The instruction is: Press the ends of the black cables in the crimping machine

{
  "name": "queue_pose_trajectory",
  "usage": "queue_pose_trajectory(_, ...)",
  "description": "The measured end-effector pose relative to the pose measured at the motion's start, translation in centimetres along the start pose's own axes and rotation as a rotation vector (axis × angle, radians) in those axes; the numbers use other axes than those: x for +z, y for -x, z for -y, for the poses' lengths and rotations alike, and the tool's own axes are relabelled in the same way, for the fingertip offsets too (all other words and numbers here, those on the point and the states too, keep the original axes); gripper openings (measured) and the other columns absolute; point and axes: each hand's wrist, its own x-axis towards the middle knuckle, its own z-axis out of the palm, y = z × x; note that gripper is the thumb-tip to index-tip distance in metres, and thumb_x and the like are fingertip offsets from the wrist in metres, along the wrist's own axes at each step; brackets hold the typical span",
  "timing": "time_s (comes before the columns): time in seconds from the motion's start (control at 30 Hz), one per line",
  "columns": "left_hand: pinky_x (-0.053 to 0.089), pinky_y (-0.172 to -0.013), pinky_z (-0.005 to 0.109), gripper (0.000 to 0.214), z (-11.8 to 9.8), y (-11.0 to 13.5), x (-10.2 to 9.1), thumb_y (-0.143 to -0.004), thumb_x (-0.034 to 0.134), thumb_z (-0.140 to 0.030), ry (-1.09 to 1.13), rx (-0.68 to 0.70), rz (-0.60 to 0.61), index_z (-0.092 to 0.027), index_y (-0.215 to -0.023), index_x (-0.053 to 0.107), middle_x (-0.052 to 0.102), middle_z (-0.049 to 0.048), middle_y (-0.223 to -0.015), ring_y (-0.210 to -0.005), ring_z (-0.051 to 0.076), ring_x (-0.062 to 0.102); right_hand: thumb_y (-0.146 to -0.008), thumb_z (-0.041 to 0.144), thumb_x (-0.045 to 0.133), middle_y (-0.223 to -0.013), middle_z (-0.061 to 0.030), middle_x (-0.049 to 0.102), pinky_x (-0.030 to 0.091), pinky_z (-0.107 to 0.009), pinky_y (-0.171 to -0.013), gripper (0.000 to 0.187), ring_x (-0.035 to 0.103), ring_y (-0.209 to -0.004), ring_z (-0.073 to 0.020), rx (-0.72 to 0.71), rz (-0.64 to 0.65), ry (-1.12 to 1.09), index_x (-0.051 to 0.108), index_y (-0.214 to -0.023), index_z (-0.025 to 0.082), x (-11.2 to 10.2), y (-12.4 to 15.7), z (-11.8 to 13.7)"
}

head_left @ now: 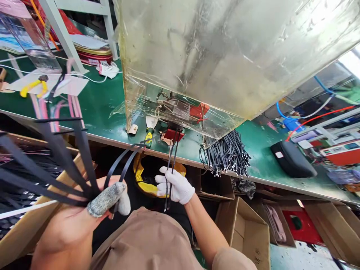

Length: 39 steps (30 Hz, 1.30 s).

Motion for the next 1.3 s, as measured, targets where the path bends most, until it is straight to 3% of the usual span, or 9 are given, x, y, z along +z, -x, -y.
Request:
queue_pose_trajectory(0.17,0.037,-0.040,0.022,0.047,-0.3,-0.5,0.5,-0.073,0.084,-0.061,0.040,0.033,0.042,-0.021,-0.053,0.072,0.057,0.0036,-0.051,-0.047,0.013,0.051,-0.073,0.051,0.091,-0.093,-0.0041,0.074,0.064,-0.038,-0.067,0.063,0.069,-0.070,-0.0166,-0.030,0.029,0.055,0.057,-0.116,0.021,2.4,-0.4,3.5)
queue_pose_trajectory(0.37,0.028,-0.035,0.027,0.057,-1.2,0.4,0.1,-0.080,0.073,-0.068,-0.118,0.140,0.042,-0.023,-0.045,0.068,0.052,0.0056,-0.045,-0.040,0.014,0.046,-0.077,0.057,0.087,-0.091,-0.0049,0.075,0.064,-0.034,-0.069,0.057,0.070,-0.069,-0.0154,-0.169,0.039,0.243,0.059,-0.108,0.019,5.3,0.9,7.0)
queue_pose_trajectory(0.6,0.032,-0.035,0.028,0.060,-2.1,0.7,0.5,-0.081,0.070,-0.072,-0.142,0.136,0.049,-0.025,-0.044,0.066,0.051,0.0057,-0.045,-0.039,0.016,0.047,-0.076,0.060,0.087,-0.092,-0.0069,0.076,0.065,-0.036,-0.074,0.058,0.073,-0.074,-0.0168,-0.196,-0.004,0.345,0.062,-0.107,0.017,4.3,1.5,6.7)
queue_pose_trajectory(0.73,0.032,-0.034,0.028,0.058,-2.1,0.7,0.7,-0.083,0.070,-0.069,-0.128,0.161,0.076,-0.024,-0.046,0.069,0.051,0.0054,-0.044,-0.040,0.015,0.047,-0.076,0.059,0.088,-0.092,-0.0063,0.074,0.065,-0.036,-0.072,0.060,0.072,-0.073,-0.0169,-0.144,0.043,0.283,0.060,-0.109,0.018,3.5,0.6,6.7)
queue_pose_trajectory(0.93,0.034,-0.037,0.022,0.057,-1.8,0.6,1.0,-0.081,0.074,-0.069,-0.046,0.077,0.062,-0.023,-0.047,0.068,0.060,0.0059,-0.049,-0.043,0.013,0.052,-0.077,0.044,0.090,-0.077,0.0039,0.058,0.059,-0.027,-0.062,0.048,0.052,-0.058,-0.0077,-0.033,0.189,0.034,0.056,-0.101,0.018,2.8,-1.3,7.3)
queue_pose_trajectory(1.1,0.034,-0.037,0.023,0.054,-1.7,0.6,1.0,-0.080,0.076,-0.068,-0.054,0.062,0.081,-0.024,-0.049,0.069,0.059,0.0047,-0.048,-0.041,0.013,0.049,-0.102,0.028,0.060,-0.073,0.0046,0.046,0.049,-0.021,-0.054,0.014,0.040,-0.055,-0.0080,-0.073,0.169,-0.097,0.052,-0.093,0.020,4.2,-3.2,9.9)
queue_pose_trajectory(1.2,0.034,-0.036,0.024,0.055,-1.9,0.7,1.0,-0.079,0.076,-0.069,-0.074,0.059,0.074,-0.024,-0.048,0.068,0.057,0.0052,-0.047,-0.041,0.014,0.049,-0.110,0.022,0.035,-0.071,0.0037,0.047,0.045,-0.019,-0.049,0.026,0.041,-0.053,-0.0083,-0.066,0.118,-0.177,0.051,-0.090,0.019,5.1,-4.7,11.6)
queue_pose_trajectory(1.3,0.036,-0.037,0.025,0.055,-1.8,0.7,0.7,-0.076,0.078,-0.069,-0.071,0.043,0.062,-0.024,-0.045,0.067,0.054,0.0051,-0.046,-0.041,0.014,0.050,-0.111,0.021,0.024,-0.068,0.0031,0.051,0.047,-0.019,-0.048,0.036,0.045,-0.051,-0.0085,-0.021,0.053,-0.241,0.053,-0.091,0.018,6.0,-5.5,12.8)
